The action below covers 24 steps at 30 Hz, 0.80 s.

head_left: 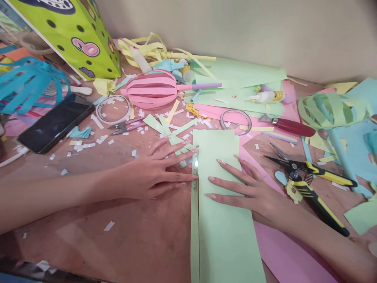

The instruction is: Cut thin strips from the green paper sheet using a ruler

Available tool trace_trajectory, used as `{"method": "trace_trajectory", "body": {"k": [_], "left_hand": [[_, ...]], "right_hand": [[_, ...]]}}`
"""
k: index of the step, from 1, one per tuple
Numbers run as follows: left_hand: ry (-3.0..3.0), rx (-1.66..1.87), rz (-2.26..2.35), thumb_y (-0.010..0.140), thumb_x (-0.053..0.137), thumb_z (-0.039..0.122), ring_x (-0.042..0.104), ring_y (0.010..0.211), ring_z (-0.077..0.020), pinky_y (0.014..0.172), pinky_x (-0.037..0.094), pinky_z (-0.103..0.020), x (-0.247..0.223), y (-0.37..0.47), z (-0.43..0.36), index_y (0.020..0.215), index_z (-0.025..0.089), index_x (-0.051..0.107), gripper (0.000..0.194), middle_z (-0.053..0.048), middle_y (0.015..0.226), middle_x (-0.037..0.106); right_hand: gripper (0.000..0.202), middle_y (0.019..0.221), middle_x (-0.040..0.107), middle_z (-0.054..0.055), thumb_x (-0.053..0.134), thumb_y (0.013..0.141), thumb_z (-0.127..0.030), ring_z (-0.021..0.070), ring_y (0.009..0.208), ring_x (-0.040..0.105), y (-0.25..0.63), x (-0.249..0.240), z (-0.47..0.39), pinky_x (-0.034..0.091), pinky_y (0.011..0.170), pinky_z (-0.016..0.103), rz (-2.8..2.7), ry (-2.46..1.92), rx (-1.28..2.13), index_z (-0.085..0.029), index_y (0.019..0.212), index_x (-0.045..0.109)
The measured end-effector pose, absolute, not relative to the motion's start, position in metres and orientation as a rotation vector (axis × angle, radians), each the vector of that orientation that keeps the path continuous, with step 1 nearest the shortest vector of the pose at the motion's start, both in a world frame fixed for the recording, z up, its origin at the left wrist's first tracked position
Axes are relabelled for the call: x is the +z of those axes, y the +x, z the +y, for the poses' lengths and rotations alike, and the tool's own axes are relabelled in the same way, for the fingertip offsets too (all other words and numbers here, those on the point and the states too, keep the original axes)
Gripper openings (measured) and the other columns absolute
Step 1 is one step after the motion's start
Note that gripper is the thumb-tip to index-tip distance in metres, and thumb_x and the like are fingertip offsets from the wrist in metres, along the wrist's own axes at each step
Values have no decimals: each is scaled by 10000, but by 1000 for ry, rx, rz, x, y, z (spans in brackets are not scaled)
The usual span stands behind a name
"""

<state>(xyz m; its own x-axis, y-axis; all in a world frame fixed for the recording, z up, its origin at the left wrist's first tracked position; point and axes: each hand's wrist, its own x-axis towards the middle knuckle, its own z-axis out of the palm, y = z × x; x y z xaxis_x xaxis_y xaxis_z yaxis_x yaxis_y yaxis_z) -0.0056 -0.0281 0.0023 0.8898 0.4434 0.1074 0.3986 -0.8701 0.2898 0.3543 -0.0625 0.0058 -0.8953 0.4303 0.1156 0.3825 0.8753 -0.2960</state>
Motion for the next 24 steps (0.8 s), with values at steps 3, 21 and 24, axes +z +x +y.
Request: {"method": "trace_trajectory", "body": {"k": [3, 21, 24], "left_hand": [[2800, 310, 637, 1104, 509, 234, 211, 1676, -346, 1334, 51, -650, 2, -8, -28, 1571, 411, 562, 502, -32, 1807, 225], [2852, 201, 612, 1126, 464, 292, 383, 1575, -315, 1321, 98, -569, 4, -14, -36, 1657, 430, 434, 549, -121, 1792, 257], [2857, 171, 661, 1121, 491, 331, 379, 1569, -353, 1312, 120, -589, 5, -12, -40, 1667, 436, 416, 561, -128, 1776, 285]], "right_hand": [[912, 1687, 471, -70, 389, 833, 187, 193, 1683, 39, 355, 6, -63, 31, 1390, 561, -2856, -627, 421, -332, 1566, 546], [783, 1707, 458, -53, 517, 939, 45, 241, 1701, 84, 359, -3, -68, 32, 1370, 557, -2877, -659, 312, -390, 1591, 518], [742, 1684, 498, -38, 537, 947, 21, 239, 1699, 93, 358, -1, -68, 50, 1372, 556, -2866, -643, 324, -374, 1575, 544]]}}
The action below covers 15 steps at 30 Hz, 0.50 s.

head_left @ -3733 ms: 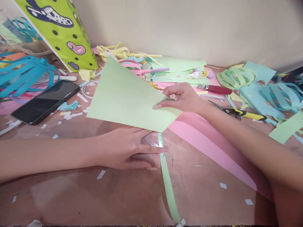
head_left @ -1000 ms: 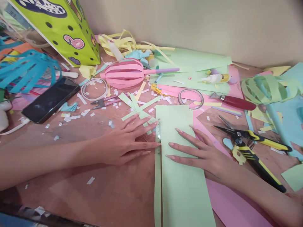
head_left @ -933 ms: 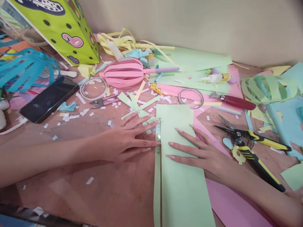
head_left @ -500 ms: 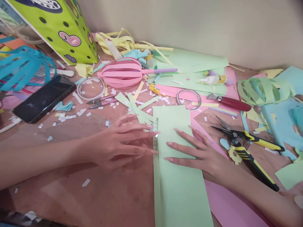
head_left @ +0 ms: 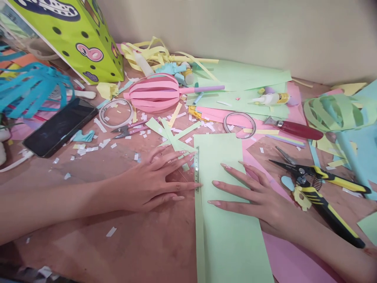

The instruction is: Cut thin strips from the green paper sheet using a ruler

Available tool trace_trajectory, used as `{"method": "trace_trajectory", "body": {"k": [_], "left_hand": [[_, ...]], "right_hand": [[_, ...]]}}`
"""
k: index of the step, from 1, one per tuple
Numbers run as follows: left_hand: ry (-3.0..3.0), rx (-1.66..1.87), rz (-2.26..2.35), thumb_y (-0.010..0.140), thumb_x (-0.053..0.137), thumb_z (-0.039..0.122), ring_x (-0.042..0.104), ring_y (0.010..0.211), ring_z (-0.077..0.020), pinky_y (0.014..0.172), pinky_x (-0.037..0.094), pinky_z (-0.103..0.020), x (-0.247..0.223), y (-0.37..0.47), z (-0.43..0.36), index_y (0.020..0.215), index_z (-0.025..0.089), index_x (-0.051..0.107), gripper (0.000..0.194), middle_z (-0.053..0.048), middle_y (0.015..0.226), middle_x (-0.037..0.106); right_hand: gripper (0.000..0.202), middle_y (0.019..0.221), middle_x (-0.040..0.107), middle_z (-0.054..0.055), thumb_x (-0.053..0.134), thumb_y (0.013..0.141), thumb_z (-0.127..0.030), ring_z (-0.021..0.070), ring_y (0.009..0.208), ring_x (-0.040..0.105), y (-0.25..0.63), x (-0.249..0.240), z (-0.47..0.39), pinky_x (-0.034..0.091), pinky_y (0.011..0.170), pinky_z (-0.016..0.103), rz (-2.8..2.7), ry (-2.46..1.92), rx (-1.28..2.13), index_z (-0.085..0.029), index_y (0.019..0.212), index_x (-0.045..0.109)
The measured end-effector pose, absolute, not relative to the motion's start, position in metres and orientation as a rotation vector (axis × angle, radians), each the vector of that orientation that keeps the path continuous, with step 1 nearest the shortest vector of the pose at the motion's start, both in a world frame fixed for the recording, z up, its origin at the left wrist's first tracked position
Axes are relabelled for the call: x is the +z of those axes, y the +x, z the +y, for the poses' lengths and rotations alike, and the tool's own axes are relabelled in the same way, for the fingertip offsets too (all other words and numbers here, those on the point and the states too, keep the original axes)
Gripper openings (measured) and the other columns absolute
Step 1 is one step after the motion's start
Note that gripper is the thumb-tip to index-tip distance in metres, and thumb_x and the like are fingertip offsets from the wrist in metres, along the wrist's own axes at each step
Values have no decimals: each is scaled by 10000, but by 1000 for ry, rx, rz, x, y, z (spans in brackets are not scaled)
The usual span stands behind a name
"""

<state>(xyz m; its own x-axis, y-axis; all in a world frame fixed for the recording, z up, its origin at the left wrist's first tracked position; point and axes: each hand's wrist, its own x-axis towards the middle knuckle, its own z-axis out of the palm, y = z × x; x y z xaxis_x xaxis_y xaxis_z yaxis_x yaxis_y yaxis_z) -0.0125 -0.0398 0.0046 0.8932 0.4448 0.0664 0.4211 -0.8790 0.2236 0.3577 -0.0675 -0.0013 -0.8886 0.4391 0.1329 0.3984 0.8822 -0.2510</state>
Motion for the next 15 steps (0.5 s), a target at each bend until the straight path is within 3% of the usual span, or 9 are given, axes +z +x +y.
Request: {"method": "trace_trajectory", "body": {"k": [6, 15], "left_hand": [[2885, 205, 756, 1084, 559, 498, 384, 1550, -370, 1319, 145, -563, 3, -8, -48, 1676, 436, 399, 616, -102, 1758, 332], [2880, 142, 714, 1132, 452, 450, 395, 1581, -395, 1314, 143, -570, 5, -10, -46, 1706, 428, 327, 588, -111, 1816, 185]], "right_hand": [[754, 1684, 497, -47, 530, 936, 36, 233, 1700, 86, 358, 0, -67, 52, 1374, 549, -2866, -659, 331, -378, 1566, 554], [765, 1712, 453, -50, 529, 953, 20, 249, 1702, 86, 359, -5, -69, 63, 1369, 563, -2865, -669, 363, -390, 1599, 507]]}}
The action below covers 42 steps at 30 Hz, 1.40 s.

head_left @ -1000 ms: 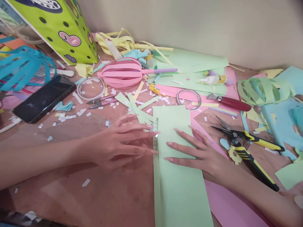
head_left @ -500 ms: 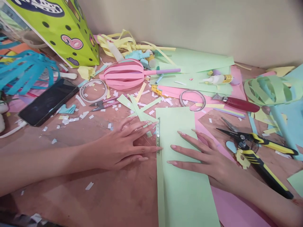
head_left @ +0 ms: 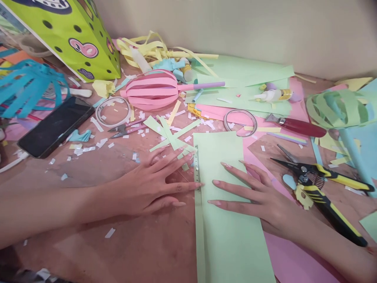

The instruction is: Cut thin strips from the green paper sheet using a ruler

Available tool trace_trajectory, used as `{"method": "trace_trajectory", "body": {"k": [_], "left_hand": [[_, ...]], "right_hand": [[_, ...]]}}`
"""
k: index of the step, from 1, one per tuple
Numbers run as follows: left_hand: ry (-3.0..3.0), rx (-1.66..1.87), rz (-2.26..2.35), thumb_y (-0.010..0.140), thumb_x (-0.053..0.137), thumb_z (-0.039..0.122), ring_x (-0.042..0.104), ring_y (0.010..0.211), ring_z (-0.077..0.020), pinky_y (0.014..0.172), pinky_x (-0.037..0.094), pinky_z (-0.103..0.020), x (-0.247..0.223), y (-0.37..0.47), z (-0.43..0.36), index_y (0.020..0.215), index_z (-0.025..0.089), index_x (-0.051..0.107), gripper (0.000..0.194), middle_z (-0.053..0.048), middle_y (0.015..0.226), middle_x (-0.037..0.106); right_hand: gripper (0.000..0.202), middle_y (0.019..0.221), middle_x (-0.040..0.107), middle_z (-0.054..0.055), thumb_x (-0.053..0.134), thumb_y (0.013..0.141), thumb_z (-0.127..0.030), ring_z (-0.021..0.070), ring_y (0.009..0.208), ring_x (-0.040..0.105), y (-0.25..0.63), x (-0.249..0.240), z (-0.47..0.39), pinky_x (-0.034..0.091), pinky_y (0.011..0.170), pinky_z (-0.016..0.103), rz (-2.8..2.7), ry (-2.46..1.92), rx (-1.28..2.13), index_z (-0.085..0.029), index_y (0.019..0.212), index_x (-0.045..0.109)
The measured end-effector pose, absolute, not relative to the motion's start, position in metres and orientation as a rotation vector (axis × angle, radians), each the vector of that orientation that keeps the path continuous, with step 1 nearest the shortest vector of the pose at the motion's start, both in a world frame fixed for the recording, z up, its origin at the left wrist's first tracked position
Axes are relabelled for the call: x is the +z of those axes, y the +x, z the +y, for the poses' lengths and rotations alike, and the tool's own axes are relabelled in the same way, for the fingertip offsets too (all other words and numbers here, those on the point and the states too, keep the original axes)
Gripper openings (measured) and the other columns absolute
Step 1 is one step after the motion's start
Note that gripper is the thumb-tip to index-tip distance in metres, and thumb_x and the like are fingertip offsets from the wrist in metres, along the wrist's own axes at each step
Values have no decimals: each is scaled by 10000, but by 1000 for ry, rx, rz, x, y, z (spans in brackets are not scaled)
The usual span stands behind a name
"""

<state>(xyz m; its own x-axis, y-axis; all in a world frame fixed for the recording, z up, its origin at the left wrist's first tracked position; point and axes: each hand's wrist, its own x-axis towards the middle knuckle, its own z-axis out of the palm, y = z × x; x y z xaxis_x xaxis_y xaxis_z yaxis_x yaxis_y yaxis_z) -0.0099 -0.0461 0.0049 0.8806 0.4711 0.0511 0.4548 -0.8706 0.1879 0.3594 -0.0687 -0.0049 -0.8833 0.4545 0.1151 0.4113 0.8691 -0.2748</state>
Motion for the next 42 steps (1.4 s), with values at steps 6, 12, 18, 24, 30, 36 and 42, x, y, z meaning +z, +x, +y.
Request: {"method": "trace_trajectory", "body": {"k": [6, 12, 18, 24, 30, 36, 42], "left_hand": [[2854, 189, 636, 1152, 379, 393, 357, 1624, -345, 1335, 56, -583, 6, -9, -42, 1687, 404, 381, 535, -131, 1814, 170], [2841, 194, 599, 1137, 424, 363, 255, 1666, -321, 1353, 43, -544, 7, -8, -41, 1681, 378, 405, 545, -116, 1818, 138], [2857, 194, 609, 1124, 470, 411, 273, 1661, -323, 1363, 48, -534, 5, -7, -42, 1689, 367, 395, 572, -102, 1817, 178], [2858, 162, 588, 1116, 491, 407, 217, 1675, -346, 1357, 59, -577, 4, -8, -44, 1713, 331, 346, 618, -163, 1813, 157], [2840, 187, 598, 1095, 543, 441, 282, 1655, -345, 1357, 118, -597, 5, -7, -44, 1679, 337, 419, 606, -144, 1790, 264], [2851, 254, 592, 1096, 537, 442, 358, 1618, -387, 1341, 151, -610, 3, -6, -44, 1654, 314, 473, 577, -187, 1786, 251], [2857, 237, 608, 1086, 543, 506, 304, 1643, -373, 1333, 160, -633, 3, -6, -45, 1668, 319, 441, 620, -194, 1768, 301]], "right_hand": [[782, 1697, 475, -42, 524, 954, 11, 256, 1698, 105, 361, -5, -70, 118, 1362, 613, -2869, -672, 377, -414, 1609, 486], [867, 1688, 480, -68, 448, 904, 93, 222, 1694, 107, 360, -5, -69, 108, 1375, 591, -2846, -681, 359, -415, 1605, 488], [829, 1681, 488, -56, 479, 936, 55, 240, 1694, 110, 360, -5, -70, 182, 1349, 633, -2851, -683, 380, -439, 1601, 481], [711, 1657, 524, -32, 482, 986, 30, 213, 1693, 92, 359, 0, -67, 130, 1364, 554, -2839, -658, 385, -368, 1572, 543], [699, 1545, 647, 6, 415, 1039, -30, 212, 1640, 310, 360, 2, -66, 179, 1342, 598, -2824, -811, 529, -416, 1619, 466], [757, 1532, 655, -12, 390, 962, 57, 212, 1617, 362, 354, 8, -65, 234, 1327, 569, -2874, -815, 503, -391, 1545, 571], [880, 1571, 622, -26, 354, 888, 123, 191, 1633, 336, 358, 6, -67, 227, 1302, 526, -2846, -824, 524, -374, 1603, 476]]}}
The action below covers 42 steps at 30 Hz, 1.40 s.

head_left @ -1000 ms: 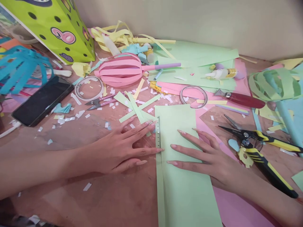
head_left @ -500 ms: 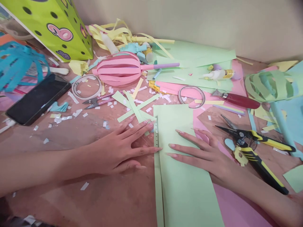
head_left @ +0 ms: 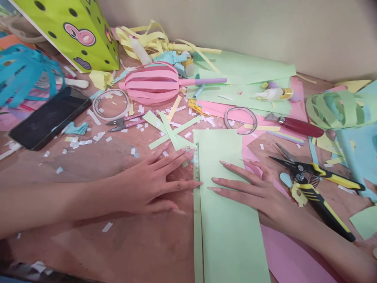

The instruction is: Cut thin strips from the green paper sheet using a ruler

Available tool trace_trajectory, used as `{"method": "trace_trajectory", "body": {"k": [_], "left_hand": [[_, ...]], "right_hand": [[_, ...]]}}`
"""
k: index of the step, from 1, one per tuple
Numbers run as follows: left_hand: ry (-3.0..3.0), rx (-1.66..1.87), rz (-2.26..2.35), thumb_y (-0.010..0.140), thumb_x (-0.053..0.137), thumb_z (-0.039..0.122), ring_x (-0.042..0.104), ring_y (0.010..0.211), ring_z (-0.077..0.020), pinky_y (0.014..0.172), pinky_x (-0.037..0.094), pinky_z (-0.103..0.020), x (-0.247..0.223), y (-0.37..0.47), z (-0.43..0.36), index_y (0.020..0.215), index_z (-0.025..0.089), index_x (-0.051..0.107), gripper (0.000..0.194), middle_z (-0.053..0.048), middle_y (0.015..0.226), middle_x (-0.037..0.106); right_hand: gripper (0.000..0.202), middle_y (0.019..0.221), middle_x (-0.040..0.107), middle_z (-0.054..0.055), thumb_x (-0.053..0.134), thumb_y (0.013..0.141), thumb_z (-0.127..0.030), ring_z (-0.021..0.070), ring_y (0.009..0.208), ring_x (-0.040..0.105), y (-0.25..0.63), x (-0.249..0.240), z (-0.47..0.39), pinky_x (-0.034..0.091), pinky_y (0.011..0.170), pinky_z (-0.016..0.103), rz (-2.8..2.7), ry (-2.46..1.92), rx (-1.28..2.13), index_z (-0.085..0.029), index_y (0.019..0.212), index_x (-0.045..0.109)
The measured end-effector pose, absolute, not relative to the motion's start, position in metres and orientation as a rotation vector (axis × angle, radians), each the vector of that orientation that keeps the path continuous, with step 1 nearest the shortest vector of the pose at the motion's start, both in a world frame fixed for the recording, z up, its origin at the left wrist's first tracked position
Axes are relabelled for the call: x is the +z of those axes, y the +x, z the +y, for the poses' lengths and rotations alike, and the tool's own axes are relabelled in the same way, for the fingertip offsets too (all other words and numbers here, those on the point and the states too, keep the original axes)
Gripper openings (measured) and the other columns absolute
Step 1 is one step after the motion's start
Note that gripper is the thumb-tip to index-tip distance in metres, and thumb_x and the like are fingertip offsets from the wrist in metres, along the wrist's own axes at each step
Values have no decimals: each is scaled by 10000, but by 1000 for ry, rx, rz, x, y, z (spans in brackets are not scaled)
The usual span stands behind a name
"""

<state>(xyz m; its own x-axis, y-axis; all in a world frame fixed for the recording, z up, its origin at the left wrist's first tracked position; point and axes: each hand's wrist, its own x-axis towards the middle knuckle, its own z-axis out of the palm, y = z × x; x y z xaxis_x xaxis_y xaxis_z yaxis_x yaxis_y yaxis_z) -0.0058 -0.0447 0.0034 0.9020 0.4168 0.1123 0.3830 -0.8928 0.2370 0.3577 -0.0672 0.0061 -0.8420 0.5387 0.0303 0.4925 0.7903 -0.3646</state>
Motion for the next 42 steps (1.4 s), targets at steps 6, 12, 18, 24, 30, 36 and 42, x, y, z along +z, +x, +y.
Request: {"method": "trace_trajectory", "body": {"k": [6, 12, 18, 24, 30, 36, 42], "left_hand": [[2845, 254, 587, 1084, 517, 576, 354, 1614, -416, 1294, 227, -677, 1, -5, -44, 1670, 303, 437, 651, -269, 1755, 270], [2850, 292, 589, 1067, 576, 557, 340, 1622, -409, 1291, 227, -698, 0, -4, -44, 1631, 278, 500, 634, -274, 1711, 366], [2820, 299, 607, 1044, 616, 570, 412, 1580, -421, 1288, 230, -716, -2, -4, -44, 1605, 317, 530, 621, -220, 1731, 364], [2853, 339, 577, 1042, 581, 622, 439, 1553, -467, 1226, 327, -746, -5, -2, -45, 1592, 262, 549, 658, -305, 1667, 414], [2863, 334, 562, 1053, 556, 618, 455, 1537, -484, 1181, 376, -763, -3, -2, -43, 1581, 237, 559, 651, -349, 1637, 426], [2861, 289, 589, 1054, 557, 618, 419, 1558, -490, 1185, 351, -779, -2, -3, -44, 1599, 278, 535, 642, -335, 1675, 382], [2842, 285, 598, 1034, 604, 610, 362, 1590, -480, 1231, 302, -750, -6, -4, -44, 1585, 274, 557, 647, -326, 1693, 362]], "right_hand": [[701, 1532, 670, 7, 516, 1008, -50, 204, 1578, 454, 359, 5, -64, 138, 1312, 475, -2712, -884, 544, -387, 1617, 436], [702, 1492, 698, -46, 439, 946, 74, 185, 1515, 535, 362, 8, -56, 27, 1319, 443, -2743, -907, 428, -383, 1450, 609], [715, 1467, 715, -64, 441, 917, 110, 185, 1501, 546, 361, 8, -50, 28, 1311, 405, -2755, -847, 393, -362, 1417, 636], [656, 1425, 743, -48, 485, 935, 81, 195, 1464, 582, 361, 3, -49, 56, 1303, 410, -2712, -830, 413, -366, 1387, 649], [608, 1361, 779, -34, 495, 968, 65, 212, 1407, 636, 357, 5, -46, 113, 1258, 416, -2709, -828, 379, -337, 1404, 631], [386, 1145, 848, -31, 557, 1035, -50, 230, 1222, 750, 349, 20, -29, 303, 1111, 440, -2679, -777, 435, -314, 1270, 711], [264, 981, 854, -37, 612, 1021, -120, 183, 1027, 797, 339, 24, 7, 461, 1046, 404, -2612, -616, 678, -305, 1064, 796]]}}
